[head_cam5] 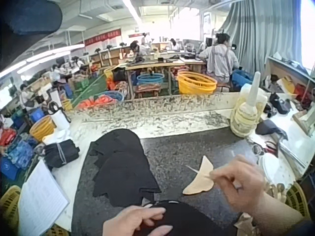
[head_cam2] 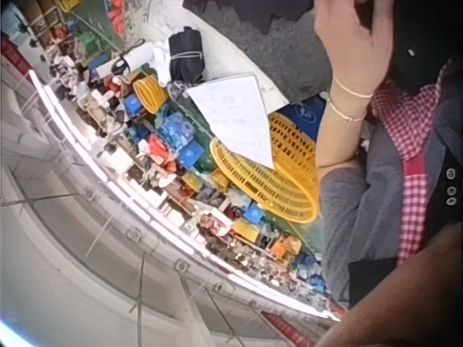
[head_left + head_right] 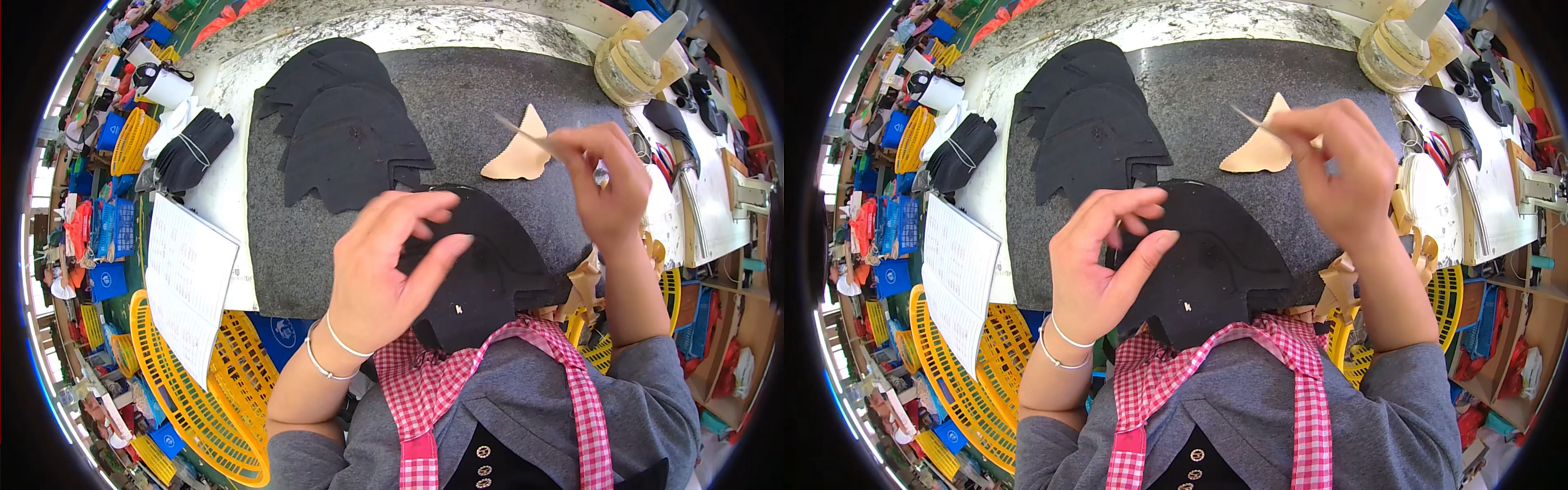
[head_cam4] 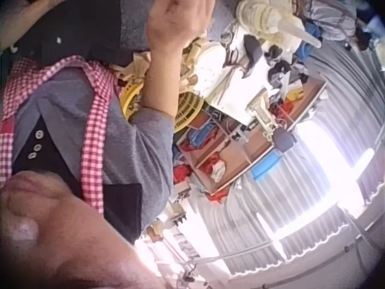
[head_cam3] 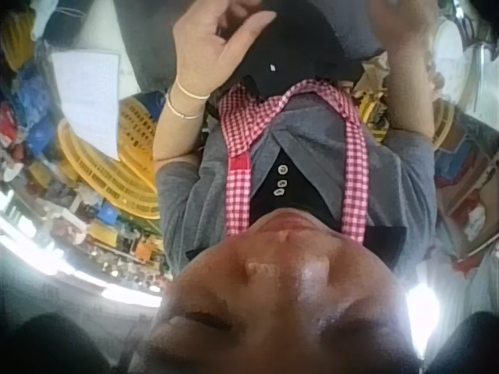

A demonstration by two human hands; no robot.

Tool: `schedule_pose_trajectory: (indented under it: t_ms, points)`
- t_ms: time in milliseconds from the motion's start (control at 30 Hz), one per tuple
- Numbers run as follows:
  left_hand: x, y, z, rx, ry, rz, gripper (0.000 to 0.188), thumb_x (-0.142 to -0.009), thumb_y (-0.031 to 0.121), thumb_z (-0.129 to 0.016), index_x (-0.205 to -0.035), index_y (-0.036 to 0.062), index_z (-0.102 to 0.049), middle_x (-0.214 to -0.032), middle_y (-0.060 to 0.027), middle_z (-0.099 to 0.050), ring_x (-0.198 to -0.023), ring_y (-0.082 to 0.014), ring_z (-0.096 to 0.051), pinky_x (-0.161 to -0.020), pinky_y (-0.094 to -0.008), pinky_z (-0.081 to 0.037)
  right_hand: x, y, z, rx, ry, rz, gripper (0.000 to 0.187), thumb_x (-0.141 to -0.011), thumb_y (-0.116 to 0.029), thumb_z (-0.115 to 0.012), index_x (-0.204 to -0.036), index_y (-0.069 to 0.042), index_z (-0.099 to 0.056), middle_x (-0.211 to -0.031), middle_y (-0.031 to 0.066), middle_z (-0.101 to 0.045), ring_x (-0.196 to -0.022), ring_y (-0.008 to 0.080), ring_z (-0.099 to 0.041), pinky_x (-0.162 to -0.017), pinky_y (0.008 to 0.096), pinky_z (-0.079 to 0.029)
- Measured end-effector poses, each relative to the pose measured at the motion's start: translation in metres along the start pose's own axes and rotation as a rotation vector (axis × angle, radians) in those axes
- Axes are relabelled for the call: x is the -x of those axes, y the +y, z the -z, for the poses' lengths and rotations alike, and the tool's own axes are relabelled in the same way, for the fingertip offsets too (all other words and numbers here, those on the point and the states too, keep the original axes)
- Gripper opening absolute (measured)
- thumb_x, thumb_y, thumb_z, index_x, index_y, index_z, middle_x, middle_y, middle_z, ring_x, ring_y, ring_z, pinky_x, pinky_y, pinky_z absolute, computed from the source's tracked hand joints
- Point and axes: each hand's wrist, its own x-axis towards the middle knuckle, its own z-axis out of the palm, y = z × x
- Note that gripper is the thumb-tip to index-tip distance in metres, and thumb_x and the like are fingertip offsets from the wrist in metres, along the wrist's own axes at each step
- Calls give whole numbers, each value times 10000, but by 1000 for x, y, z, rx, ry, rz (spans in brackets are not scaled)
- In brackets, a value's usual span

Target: The person peels the backing paper off padding pieces and adheres them onto shoe upper cutouts by hand.

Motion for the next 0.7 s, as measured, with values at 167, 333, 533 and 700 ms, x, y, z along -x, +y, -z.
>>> schedule_pose_trajectory:
  t_ms: [167,333,533,700]
  points:
    - [-8,13,-7,507,-62,116,189,-967,25,-699,-1141,-46,-673,-990,-81,-731,-872,-105,-708,-706,-207,-547,-9,-39,-16,-43,24,654,260,-726,-70,-772,-968,22,-738,-919,112,-729,-743,231,-672,-581,282,-549]
    - [-3,17,-5,544,-23,270,169,-1015,35,-626,-1151,-51,-677,-992,-122,-752,-872,-132,-735,-673,-204,-572,-2,-42,-33,-264,51,548,320,-663,-50,-812,-959,35,-724,-957,142,-726,-735,251,-705,-588,310,-575]
    - [-3,15,-9,484,58,211,176,-1015,9,-603,-1157,-58,-683,-934,-110,-765,-833,-151,-745,-648,-226,-582,-8,-43,-32,-239,-56,512,292,-652,-1,-804,-920,34,-693,-954,160,-719,-742,251,-731,-604,315,-590]
    - [-1,18,-2,77,-1,24,193,-951,-58,-628,-1127,-14,-693,-944,-125,-753,-771,-160,-744,-612,-255,-578,2,-52,-35,-192,-37,472,254,-669,37,-766,-906,22,-679,-963,148,-727,-741,253,-733,-613,320,-594]
